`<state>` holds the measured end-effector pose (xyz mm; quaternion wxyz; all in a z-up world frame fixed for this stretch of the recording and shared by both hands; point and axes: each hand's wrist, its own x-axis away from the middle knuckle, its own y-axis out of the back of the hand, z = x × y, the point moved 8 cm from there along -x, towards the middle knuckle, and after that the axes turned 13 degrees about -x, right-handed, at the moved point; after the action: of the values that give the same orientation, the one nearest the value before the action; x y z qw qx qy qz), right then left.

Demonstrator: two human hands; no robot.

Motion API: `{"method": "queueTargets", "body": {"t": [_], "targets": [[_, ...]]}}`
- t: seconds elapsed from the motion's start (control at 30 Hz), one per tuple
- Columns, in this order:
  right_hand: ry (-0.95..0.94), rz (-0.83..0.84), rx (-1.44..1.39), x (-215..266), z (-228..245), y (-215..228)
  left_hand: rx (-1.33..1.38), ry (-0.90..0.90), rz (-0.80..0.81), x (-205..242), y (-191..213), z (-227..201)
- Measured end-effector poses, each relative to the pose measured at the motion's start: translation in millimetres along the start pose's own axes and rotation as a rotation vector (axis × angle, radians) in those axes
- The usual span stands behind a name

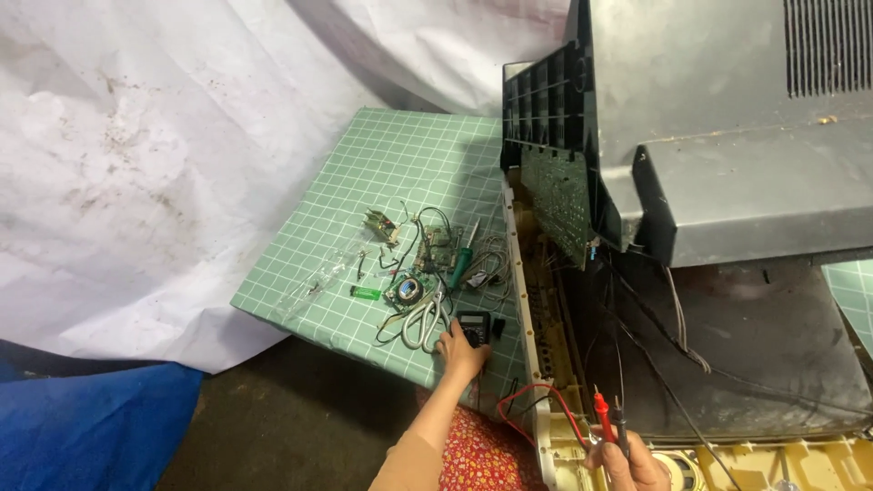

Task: Testing internal electronics with a multimeter and reassembling the back cover of a CRT television.

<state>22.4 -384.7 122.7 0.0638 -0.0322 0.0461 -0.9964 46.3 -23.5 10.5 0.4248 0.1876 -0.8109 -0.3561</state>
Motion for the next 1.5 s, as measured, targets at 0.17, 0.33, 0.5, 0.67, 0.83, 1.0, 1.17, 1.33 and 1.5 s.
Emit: {"method": "queueTargets", "body": {"t": [0.17,0.33,0.5,0.67,0.83,1.0,1.17,1.33,1.5], "targets": [[-0.035,0.012,0.109,-3.3,-12.3,5.2,-0.128,-0.045,-0.144,-41.3,-10.0,13.3],[0.003,0.015,0.164,-6.1,-3.1,2.4,-0.231,-0.154,-0.278,-46.4,-17.7,21.5],[-0.165,0.012,0.143,-0.9,10.5,-14.8,-0.165,-0.346,-0.502,-33.1,-11.3,24.3],[-0.169,0.039,0.12,-4.0,-9.4,-14.1,0.053,-0.331,-0.637,-63.8,-14.0,63.5],[-0.201,0.033,0.145,-4.9,-11.6,-14.6,0.056,-0.381,-0.635,-59.8,-6.2,63.6],[-0.151,0.047,0.149,-1.5,11.3,-24.1,-0.162,-0.42,-0.615,-65.6,-10.7,40.0],[-0.157,0.019,0.135,-1.8,2.7,-19.6,0.024,-0.422,-0.577,-80.5,-19.6,47.2],[-0.212,0.061,0.143,-3.6,-8.2,-18.3,0.103,-0.44,-0.624,-84.8,-26.3,47.2],[-0.173,0.064,0.118,-3.6,-1.0,-18.6,0.093,-0.408,-0.661,-79.2,-22.6,46.2]]}}
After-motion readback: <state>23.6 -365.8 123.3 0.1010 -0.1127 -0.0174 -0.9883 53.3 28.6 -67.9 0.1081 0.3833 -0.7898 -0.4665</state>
